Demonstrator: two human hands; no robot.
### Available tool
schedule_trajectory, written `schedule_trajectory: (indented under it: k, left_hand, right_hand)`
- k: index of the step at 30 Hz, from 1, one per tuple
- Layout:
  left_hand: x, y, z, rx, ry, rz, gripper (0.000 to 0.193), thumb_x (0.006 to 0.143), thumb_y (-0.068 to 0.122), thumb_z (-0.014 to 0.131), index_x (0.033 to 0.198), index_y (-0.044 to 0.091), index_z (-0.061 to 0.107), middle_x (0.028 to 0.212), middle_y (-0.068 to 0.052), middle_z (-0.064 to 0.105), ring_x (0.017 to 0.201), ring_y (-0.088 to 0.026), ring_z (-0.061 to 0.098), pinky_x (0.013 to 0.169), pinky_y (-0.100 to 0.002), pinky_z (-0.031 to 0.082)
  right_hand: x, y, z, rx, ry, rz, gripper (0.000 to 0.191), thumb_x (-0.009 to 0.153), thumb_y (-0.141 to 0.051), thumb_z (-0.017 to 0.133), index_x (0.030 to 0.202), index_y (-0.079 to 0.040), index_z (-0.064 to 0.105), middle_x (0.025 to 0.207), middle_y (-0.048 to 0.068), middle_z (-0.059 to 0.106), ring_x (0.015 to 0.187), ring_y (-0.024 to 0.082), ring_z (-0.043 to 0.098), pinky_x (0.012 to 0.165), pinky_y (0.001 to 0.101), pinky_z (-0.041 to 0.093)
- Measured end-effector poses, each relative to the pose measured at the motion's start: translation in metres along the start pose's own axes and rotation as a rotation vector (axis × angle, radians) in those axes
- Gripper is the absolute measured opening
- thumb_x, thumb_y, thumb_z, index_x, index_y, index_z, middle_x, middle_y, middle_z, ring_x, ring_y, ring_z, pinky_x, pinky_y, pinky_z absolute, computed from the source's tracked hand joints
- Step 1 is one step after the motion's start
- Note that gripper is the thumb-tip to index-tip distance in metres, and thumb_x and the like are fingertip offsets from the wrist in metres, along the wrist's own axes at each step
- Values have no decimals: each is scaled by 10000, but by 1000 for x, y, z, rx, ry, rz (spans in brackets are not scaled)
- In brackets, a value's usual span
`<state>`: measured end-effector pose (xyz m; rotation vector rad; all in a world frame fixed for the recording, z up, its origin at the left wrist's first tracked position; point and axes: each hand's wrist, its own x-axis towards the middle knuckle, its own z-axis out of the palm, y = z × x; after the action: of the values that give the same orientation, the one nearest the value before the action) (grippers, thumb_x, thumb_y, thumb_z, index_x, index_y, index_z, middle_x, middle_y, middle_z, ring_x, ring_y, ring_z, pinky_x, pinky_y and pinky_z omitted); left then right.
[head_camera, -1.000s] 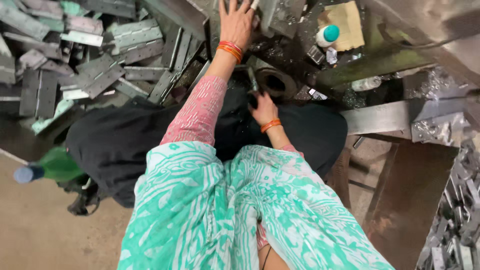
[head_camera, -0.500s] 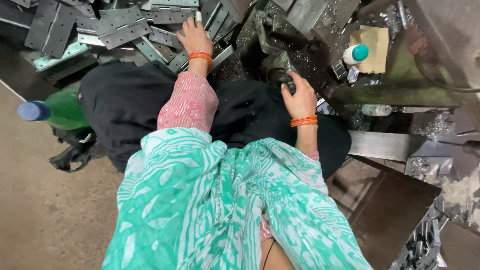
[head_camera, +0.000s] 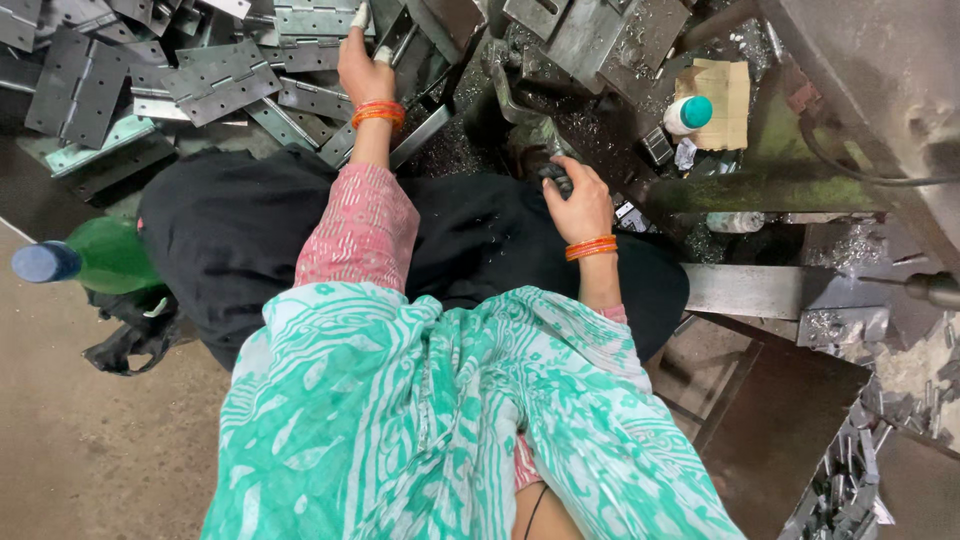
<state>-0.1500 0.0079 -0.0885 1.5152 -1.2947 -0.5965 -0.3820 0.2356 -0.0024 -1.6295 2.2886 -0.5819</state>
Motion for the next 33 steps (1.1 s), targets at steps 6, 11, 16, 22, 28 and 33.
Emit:
schedule_trajectory:
  k: [6,11,16,22,28,33]
  left_hand:
    - [12,9,0,-411,91,-71,519,884,-7,802,1367,82,632,1012,-75,710,886,-196,647,840,-346,562]
    - [1,49,8,-866,-15,38,484,956,-70,767,1399,6,589,1188,-44,707,1020,-129,648,944,-293,551]
    - [-47,83,65,-956,-240,-93,568,926,-82,717,1461,30,564,1160,-47,715,950,-131,657,870,-285,561]
    - [-72,103,117,-491,-325,-150,488,873,55,762,1340,21,626,1194,-107,753,1080,-275,732,987,-347,553]
    - [-91,102,87,338,-550,615,526,797,201,749,1298,61,668,1412,-186,541,1424,-405,305,1142,-664,205]
    - [-76,110,96,479,-548,818,384,936,300,674,1292,161,706,1391,-9,603,1526,-348,194,1152,-785,57]
  right_hand:
    - [-2,-3,2,16,16,15,358,873,-289,736,1206,-157,724,1168,140,720,1054,382,686,880,469,551]
    - [-4,-7,5,27,3,46,343,876,-291,732,1195,-166,725,1138,131,714,1021,380,686,849,478,551]
    - [-5,-8,7,52,20,61,342,873,-297,729,1191,-172,717,1123,114,716,1005,370,692,842,483,555]
    - [-8,-3,11,37,4,59,368,875,-302,721,1220,-175,697,1109,113,705,1002,367,691,837,485,561]
    - [-2,2,12,-22,-139,63,494,855,-355,724,1298,-153,636,1146,161,661,1007,411,674,841,512,553]
    - [10,3,7,-122,-317,109,550,845,-417,721,1317,-159,607,1141,194,630,999,449,659,846,544,538]
